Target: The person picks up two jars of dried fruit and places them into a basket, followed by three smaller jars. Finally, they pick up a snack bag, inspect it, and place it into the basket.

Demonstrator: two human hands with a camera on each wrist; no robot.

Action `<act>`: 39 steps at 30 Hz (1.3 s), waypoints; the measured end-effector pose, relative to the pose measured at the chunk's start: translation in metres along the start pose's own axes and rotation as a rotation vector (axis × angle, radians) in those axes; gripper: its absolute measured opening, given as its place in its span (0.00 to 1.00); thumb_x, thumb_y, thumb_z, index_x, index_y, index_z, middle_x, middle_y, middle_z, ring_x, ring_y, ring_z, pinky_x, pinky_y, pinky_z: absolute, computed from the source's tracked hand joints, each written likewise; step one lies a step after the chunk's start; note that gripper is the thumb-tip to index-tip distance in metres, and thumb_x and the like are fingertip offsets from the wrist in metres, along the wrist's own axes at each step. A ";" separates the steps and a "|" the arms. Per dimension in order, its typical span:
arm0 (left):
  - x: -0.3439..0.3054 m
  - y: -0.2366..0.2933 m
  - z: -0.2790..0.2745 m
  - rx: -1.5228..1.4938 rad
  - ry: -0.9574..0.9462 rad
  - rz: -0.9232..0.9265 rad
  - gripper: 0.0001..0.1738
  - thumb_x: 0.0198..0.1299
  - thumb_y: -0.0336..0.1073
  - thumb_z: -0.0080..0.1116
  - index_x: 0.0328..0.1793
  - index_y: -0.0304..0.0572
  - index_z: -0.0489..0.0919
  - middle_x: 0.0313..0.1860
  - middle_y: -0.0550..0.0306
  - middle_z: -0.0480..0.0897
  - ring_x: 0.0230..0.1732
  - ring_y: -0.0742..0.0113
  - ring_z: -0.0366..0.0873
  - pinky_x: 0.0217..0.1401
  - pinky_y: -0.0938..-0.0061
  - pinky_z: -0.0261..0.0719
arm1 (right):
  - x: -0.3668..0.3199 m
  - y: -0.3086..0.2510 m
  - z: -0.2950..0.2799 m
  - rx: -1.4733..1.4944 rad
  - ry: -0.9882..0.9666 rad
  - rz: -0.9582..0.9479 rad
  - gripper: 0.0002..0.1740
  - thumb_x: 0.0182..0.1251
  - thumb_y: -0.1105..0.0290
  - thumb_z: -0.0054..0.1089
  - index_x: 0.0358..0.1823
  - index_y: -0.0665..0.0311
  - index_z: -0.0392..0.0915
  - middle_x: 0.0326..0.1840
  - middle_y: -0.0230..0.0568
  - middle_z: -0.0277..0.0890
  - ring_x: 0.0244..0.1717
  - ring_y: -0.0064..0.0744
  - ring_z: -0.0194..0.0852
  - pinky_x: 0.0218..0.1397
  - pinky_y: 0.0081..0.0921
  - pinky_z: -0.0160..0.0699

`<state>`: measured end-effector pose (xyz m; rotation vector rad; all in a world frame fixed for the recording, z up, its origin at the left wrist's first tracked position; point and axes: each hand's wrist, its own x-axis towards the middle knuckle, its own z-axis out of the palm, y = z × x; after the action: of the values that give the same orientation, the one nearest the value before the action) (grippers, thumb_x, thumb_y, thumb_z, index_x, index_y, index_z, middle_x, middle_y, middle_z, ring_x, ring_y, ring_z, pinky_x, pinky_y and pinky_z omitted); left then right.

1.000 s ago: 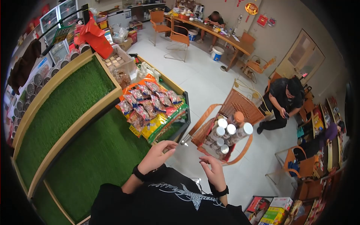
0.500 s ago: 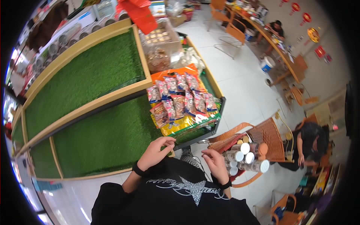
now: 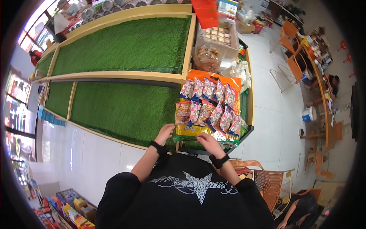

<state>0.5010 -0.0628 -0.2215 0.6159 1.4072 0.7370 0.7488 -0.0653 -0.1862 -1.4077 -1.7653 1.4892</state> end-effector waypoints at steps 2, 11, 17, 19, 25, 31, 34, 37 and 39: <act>0.017 -0.007 0.009 -0.045 0.227 -0.068 0.24 0.60 0.49 0.49 0.58 0.43 0.71 0.49 0.63 0.74 0.49 0.71 0.67 0.50 0.75 0.67 | 0.007 -0.001 0.007 -0.183 -0.075 0.035 0.16 0.62 0.61 0.51 0.41 0.67 0.75 0.31 0.41 0.79 0.35 0.32 0.77 0.40 0.26 0.73; 0.069 -0.036 0.020 -0.037 0.182 0.126 0.19 0.55 0.43 0.56 0.49 0.39 0.76 0.41 0.59 0.79 0.44 0.68 0.73 0.46 0.71 0.68 | 0.041 0.040 0.036 0.044 -0.297 0.094 0.14 0.64 0.64 0.50 0.39 0.70 0.75 0.28 0.38 0.77 0.29 0.24 0.74 0.35 0.20 0.71; 0.038 -0.032 0.009 -0.144 0.199 0.078 0.12 0.53 0.37 0.56 0.40 0.39 0.74 0.29 0.63 0.76 0.32 0.73 0.73 0.34 0.81 0.68 | 0.046 0.054 0.030 0.180 -0.322 0.133 0.15 0.65 0.64 0.49 0.41 0.70 0.74 0.30 0.38 0.78 0.30 0.24 0.75 0.36 0.21 0.72; 0.022 -0.045 -0.004 -0.174 0.152 0.067 0.11 0.53 0.36 0.56 0.40 0.40 0.73 0.30 0.63 0.76 0.32 0.74 0.72 0.34 0.82 0.68 | 0.042 0.054 0.030 0.164 -0.329 0.141 0.17 0.66 0.61 0.48 0.41 0.70 0.75 0.30 0.39 0.78 0.30 0.25 0.75 0.36 0.20 0.72; -0.018 -0.078 -0.002 -0.107 -0.210 -0.057 0.20 0.55 0.31 0.53 0.56 0.37 0.72 0.45 0.63 0.78 0.41 0.77 0.74 0.45 0.79 0.72 | 0.034 0.037 0.034 0.149 -0.387 0.281 0.25 0.66 0.51 0.45 0.41 0.70 0.74 0.31 0.40 0.77 0.29 0.25 0.74 0.33 0.19 0.72; -0.047 -0.091 0.017 0.001 -0.427 0.105 0.16 0.49 0.35 0.59 0.45 0.36 0.77 0.36 0.63 0.78 0.38 0.77 0.72 0.43 0.79 0.70 | 0.025 0.053 0.031 0.428 -0.480 0.382 0.24 0.65 0.53 0.52 0.46 0.70 0.72 0.37 0.34 0.74 0.35 0.22 0.72 0.38 0.19 0.72; -0.063 -0.093 0.028 0.138 -0.408 0.105 0.17 0.49 0.37 0.59 0.43 0.35 0.78 0.37 0.61 0.79 0.39 0.74 0.72 0.45 0.77 0.70 | 0.016 0.059 0.038 0.633 -0.491 0.368 0.19 0.67 0.60 0.49 0.51 0.67 0.69 0.44 0.36 0.75 0.43 0.24 0.73 0.46 0.21 0.71; -0.071 -0.088 0.033 0.352 -0.327 0.152 0.24 0.52 0.49 0.59 0.45 0.33 0.77 0.38 0.55 0.79 0.41 0.70 0.74 0.46 0.75 0.71 | 0.020 0.071 0.042 0.655 -0.512 0.435 0.22 0.66 0.64 0.50 0.57 0.68 0.63 0.51 0.38 0.71 0.49 0.26 0.71 0.52 0.24 0.70; -0.067 -0.112 0.034 0.401 -0.222 0.249 0.34 0.54 0.61 0.55 0.52 0.35 0.74 0.44 0.52 0.78 0.46 0.68 0.74 0.50 0.73 0.70 | 0.027 0.069 0.045 0.634 -0.508 0.485 0.21 0.66 0.66 0.51 0.56 0.68 0.64 0.50 0.38 0.71 0.49 0.25 0.70 0.51 0.22 0.70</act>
<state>0.5437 -0.1842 -0.2614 1.1677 1.2910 0.5599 0.7295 -0.0691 -0.2712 -1.2161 -1.0177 2.5559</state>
